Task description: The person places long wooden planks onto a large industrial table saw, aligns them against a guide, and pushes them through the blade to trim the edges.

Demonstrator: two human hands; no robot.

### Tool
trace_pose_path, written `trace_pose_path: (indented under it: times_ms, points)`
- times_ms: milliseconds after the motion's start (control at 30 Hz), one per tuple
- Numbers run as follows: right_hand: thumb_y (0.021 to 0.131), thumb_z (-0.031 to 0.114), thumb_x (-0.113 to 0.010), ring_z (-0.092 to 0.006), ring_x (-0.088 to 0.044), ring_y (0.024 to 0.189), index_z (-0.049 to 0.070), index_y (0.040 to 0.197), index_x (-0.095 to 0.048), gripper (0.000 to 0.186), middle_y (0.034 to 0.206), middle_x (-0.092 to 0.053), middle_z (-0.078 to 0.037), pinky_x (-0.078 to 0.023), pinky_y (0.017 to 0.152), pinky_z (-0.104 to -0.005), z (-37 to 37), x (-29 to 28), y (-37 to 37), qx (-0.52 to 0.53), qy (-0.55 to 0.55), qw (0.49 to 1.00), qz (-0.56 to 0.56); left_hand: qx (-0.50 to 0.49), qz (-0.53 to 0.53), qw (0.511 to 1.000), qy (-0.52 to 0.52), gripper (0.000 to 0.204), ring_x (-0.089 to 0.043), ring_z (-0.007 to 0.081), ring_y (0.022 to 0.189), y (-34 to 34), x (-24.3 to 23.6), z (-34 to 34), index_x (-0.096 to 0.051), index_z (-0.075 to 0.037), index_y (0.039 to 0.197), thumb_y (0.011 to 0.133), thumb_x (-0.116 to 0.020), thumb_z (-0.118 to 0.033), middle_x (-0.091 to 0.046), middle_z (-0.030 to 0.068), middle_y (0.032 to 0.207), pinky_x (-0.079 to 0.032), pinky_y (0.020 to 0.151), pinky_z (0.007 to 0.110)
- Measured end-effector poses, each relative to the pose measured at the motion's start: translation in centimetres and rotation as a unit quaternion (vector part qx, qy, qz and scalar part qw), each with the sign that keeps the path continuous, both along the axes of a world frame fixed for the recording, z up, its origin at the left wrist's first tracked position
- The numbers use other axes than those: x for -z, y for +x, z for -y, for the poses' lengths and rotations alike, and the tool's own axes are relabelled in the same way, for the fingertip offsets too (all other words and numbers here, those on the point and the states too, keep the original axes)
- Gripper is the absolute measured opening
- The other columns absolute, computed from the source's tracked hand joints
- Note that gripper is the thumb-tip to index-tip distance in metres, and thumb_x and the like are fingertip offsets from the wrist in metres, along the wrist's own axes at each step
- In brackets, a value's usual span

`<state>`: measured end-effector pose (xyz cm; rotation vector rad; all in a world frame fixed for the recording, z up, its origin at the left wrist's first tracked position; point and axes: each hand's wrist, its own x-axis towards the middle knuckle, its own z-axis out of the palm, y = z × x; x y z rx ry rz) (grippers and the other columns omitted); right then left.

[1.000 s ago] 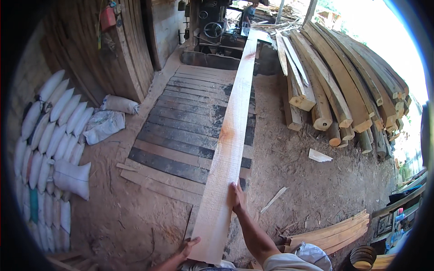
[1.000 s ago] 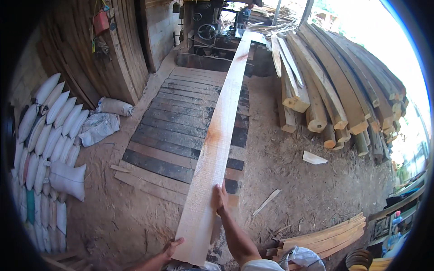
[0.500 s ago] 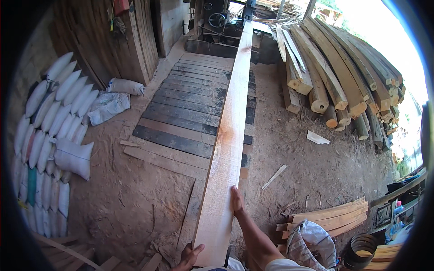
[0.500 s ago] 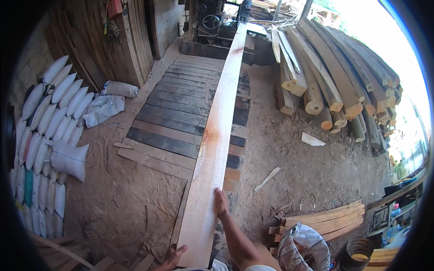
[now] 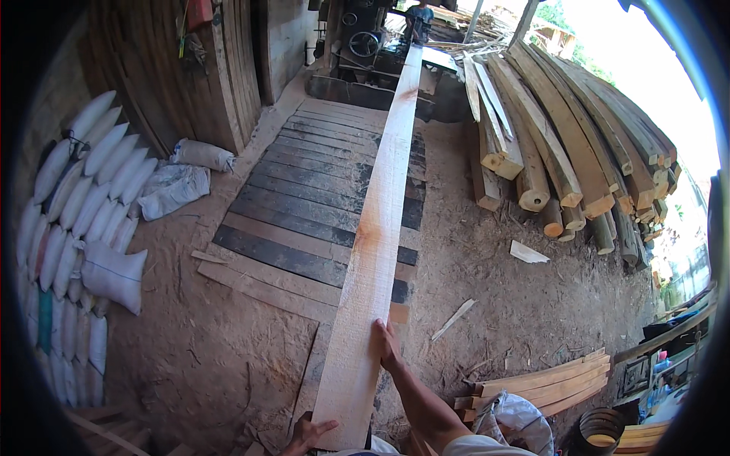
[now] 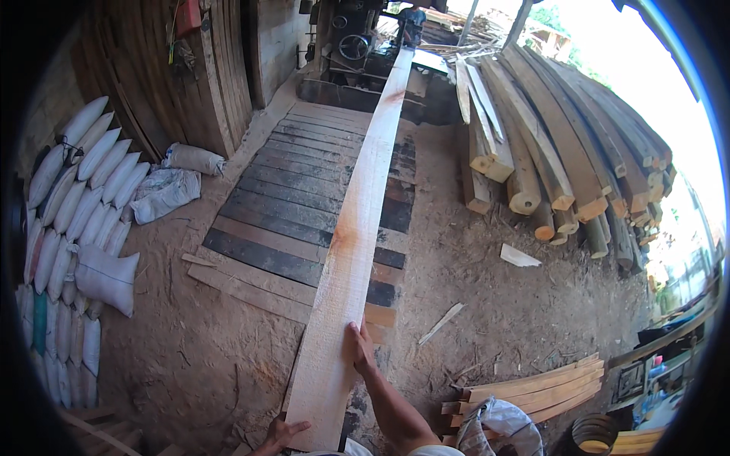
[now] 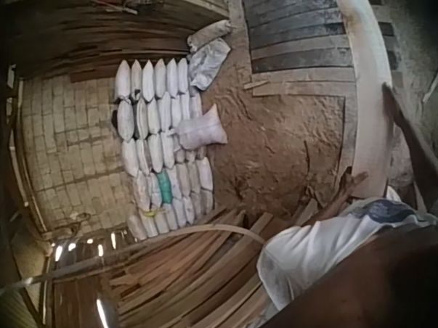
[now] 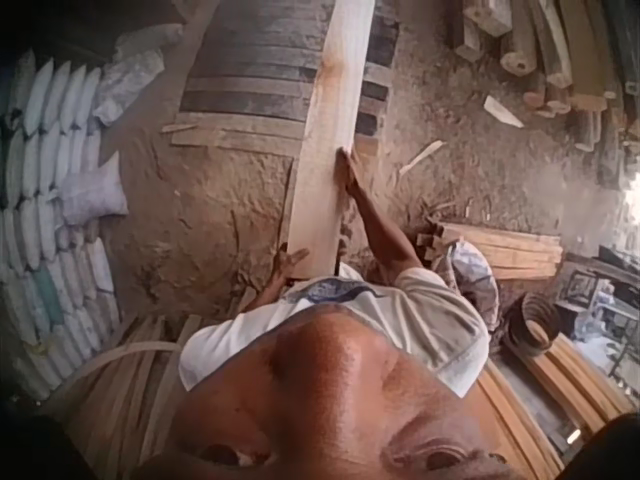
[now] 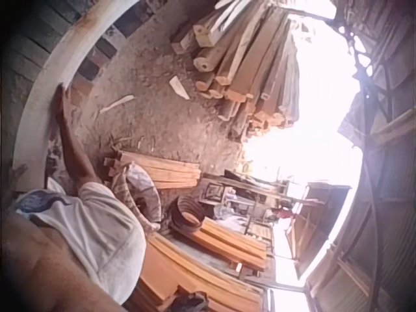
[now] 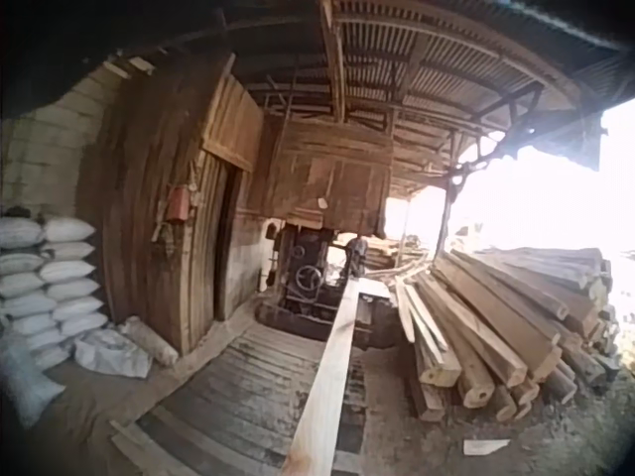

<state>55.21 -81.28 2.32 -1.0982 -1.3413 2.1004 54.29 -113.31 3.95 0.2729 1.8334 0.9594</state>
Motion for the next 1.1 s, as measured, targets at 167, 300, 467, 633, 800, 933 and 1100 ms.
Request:
trace_pose_path:
  times_ms: [167, 300, 467, 633, 800, 933, 1100]
  points:
    - [0.099, 0.038, -0.047, -0.0192, -0.040, 0.130, 0.008, 0.152, -0.023, 0.064, 0.146, -0.040, -0.009, -0.031, 0.108, -0.0307, -3.2, 0.8, -1.8, -0.002, -0.007, 1.000, 0.011, -0.014, 0.045, 0.999, 0.003, 0.061, -0.067, 0.0241, 0.095, -2.0, 1.7, -2.1, -0.065, -0.001, 0.113, 0.069, -0.082, -0.040, -0.070, 0.0148, 0.104, -0.051, 0.084, 0.035]
    - [0.099, 0.038, -0.048, -0.0182, -0.043, 0.125, 0.008, 0.151, -0.025, 0.064, 0.141, -0.044, -0.008, -0.033, 0.105, -0.0303, -5.9, 1.7, -3.4, 0.005, -0.021, 1.000, -0.006, 0.005, 0.036, 0.999, -0.031, 0.067, -0.067, 0.0258, 0.095, -4.0, 1.4, -4.6, -0.065, -0.001, 0.113, 0.066, -0.081, -0.048, -0.070, 0.0154, 0.104, -0.051, 0.084, 0.035]
    - [0.098, 0.040, -0.049, -0.0171, -0.046, 0.118, 0.009, 0.151, -0.025, 0.066, 0.135, -0.047, -0.006, -0.038, 0.100, -0.0308, -10.7, 3.2, -5.0, -0.020, -0.065, 0.997, 0.028, 0.022, 0.001, 0.998, -0.062, 0.076, -0.067, 0.0284, 0.096, -5.9, 3.2, -8.0, -0.066, -0.002, 0.111, 0.062, -0.080, -0.059, -0.070, 0.0155, 0.104, -0.051, 0.085, 0.035]
    - [0.097, 0.041, -0.050, -0.0181, -0.049, 0.114, 0.010, 0.151, -0.024, 0.068, 0.132, -0.049, -0.006, -0.041, 0.096, -0.0311, -15.1, 2.4, -8.0, 0.016, -0.020, 1.000, 0.011, 0.020, 0.033, 0.997, -0.060, 0.079, -0.065, 0.0283, 0.103, -9.6, -0.5, -14.2, -0.065, -0.005, 0.117, 0.062, -0.079, -0.060, -0.069, 0.0154, 0.109, -0.048, 0.090, 0.034]
    - [0.097, 0.043, -0.050, -0.0187, -0.050, 0.111, 0.008, 0.147, -0.030, 0.064, 0.127, -0.051, -0.007, -0.042, 0.094, -0.0325, -20.7, 3.6, -11.1, 0.014, -0.017, 1.000, 0.014, 0.006, 0.040, 0.999, -0.032, 0.079, -0.064, 0.0281, 0.107, -12.2, 1.8, -18.8, -0.063, -0.007, 0.120, 0.063, -0.079, -0.059, -0.068, 0.0147, 0.113, -0.047, 0.093, 0.034]
    - [0.096, 0.046, -0.050, -0.0190, -0.051, 0.108, 0.006, 0.141, -0.037, 0.061, 0.122, -0.053, -0.007, -0.043, 0.093, -0.0339, -25.2, 4.6, -13.7, 0.018, -0.028, 0.999, 0.019, 0.004, 0.037, 0.999, -0.020, 0.080, -0.063, 0.0289, 0.108, -15.0, 1.7, -23.5, -0.062, -0.008, 0.123, 0.062, -0.080, -0.057, -0.067, 0.0150, 0.115, -0.047, 0.093, 0.035]
    - [0.097, 0.042, -0.050, -0.0225, -0.047, 0.120, 0.009, 0.149, -0.028, 0.066, 0.137, -0.047, -0.011, -0.039, 0.100, -0.0326, -31.7, 4.4, -17.9, -0.008, -0.043, 0.999, 0.007, -0.012, 0.061, 0.998, -0.026, 0.081, -0.063, 0.0293, 0.108, -19.7, 0.7, -30.6, -0.063, -0.007, 0.122, 0.061, -0.080, -0.058, -0.067, 0.0151, 0.115, -0.047, 0.092, 0.035]
